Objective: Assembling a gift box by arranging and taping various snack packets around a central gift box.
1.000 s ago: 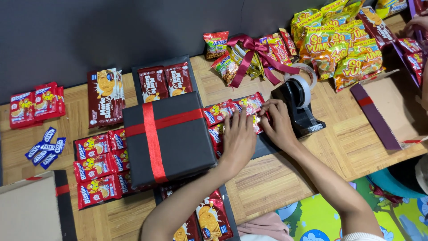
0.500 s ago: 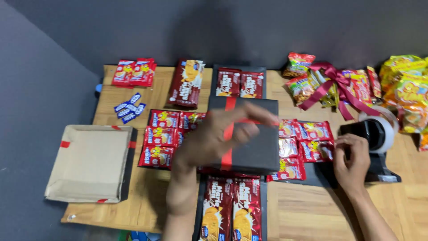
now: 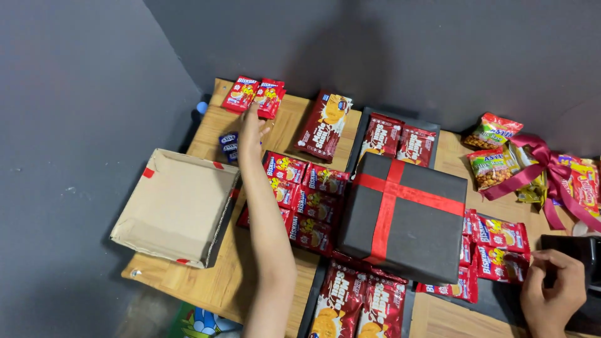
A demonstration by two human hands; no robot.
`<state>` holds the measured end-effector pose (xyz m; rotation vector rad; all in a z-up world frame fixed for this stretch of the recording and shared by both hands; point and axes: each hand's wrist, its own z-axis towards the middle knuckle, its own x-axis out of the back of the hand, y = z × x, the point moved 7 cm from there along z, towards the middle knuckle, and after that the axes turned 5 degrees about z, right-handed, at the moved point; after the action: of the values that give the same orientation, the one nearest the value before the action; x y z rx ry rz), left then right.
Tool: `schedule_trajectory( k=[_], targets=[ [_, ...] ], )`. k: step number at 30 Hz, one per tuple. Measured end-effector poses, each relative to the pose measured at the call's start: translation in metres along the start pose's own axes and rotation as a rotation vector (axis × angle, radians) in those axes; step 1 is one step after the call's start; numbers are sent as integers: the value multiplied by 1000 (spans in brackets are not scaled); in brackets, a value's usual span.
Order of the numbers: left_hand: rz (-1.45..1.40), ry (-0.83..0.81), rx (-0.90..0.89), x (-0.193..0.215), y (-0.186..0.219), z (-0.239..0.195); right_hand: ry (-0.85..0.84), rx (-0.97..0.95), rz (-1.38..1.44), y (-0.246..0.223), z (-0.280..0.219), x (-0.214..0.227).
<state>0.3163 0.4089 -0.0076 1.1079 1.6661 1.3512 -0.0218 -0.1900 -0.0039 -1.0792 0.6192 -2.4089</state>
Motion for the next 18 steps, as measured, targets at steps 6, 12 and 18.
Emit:
schedule_trajectory(
  k=[6, 12, 18],
  targets=[
    [-85, 6, 29, -1, -16, 13, -11, -12, 12, -9, 3, 0],
    [-174, -91, -26, -6, 9, 6, -18, 10, 18, -5, 3, 1],
    [-111, -586, -315, -29, 125, -107, -3, 23, 42, -20, 12, 2]
  ],
)
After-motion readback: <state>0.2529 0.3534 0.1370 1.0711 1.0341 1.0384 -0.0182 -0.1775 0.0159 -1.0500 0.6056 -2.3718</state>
